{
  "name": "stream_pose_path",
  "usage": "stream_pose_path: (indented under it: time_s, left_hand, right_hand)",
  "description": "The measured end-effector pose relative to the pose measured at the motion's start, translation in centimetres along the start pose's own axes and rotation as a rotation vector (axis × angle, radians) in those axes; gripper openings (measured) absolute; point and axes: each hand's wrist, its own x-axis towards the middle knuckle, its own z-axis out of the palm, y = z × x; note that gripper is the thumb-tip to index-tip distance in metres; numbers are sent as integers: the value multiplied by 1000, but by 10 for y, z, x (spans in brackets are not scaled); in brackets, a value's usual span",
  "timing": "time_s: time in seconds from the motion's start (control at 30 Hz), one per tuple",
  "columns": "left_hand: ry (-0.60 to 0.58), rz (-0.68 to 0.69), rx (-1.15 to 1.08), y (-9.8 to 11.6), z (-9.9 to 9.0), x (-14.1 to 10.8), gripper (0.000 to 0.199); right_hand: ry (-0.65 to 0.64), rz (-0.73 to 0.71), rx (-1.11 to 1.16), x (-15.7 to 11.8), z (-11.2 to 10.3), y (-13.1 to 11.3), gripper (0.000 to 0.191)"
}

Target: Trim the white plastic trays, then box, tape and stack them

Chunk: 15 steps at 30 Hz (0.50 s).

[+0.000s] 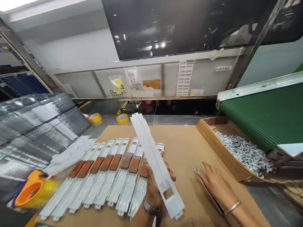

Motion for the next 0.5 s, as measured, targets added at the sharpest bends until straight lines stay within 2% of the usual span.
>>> stream_pose_path:
  time_s: [0.1, 0.2, 0.33, 0.4, 0.5]
  left_hand:
    - [129, -63, -210, 20, -2, 2, 70]
    - [162, -117, -358, 29, -6, 1, 60]
    - [61, -148, -548, 27, -19, -3, 56]
    - [1, -148, -639, 25, -25, -4, 56]
    - [-28, -139, -711, 22, -31, -5, 51]
  right_hand:
    - [-26, 41, -67, -44, 39, 22, 51]
    - [-27, 77, -60, -66, 51, 22, 47]
    - [-60, 90, 78, -87, 38, -5, 39]
    - [-122, 73, 188, -102, 24, -32, 31]
    - [-226, 95, 412, -122, 3, -79, 28]
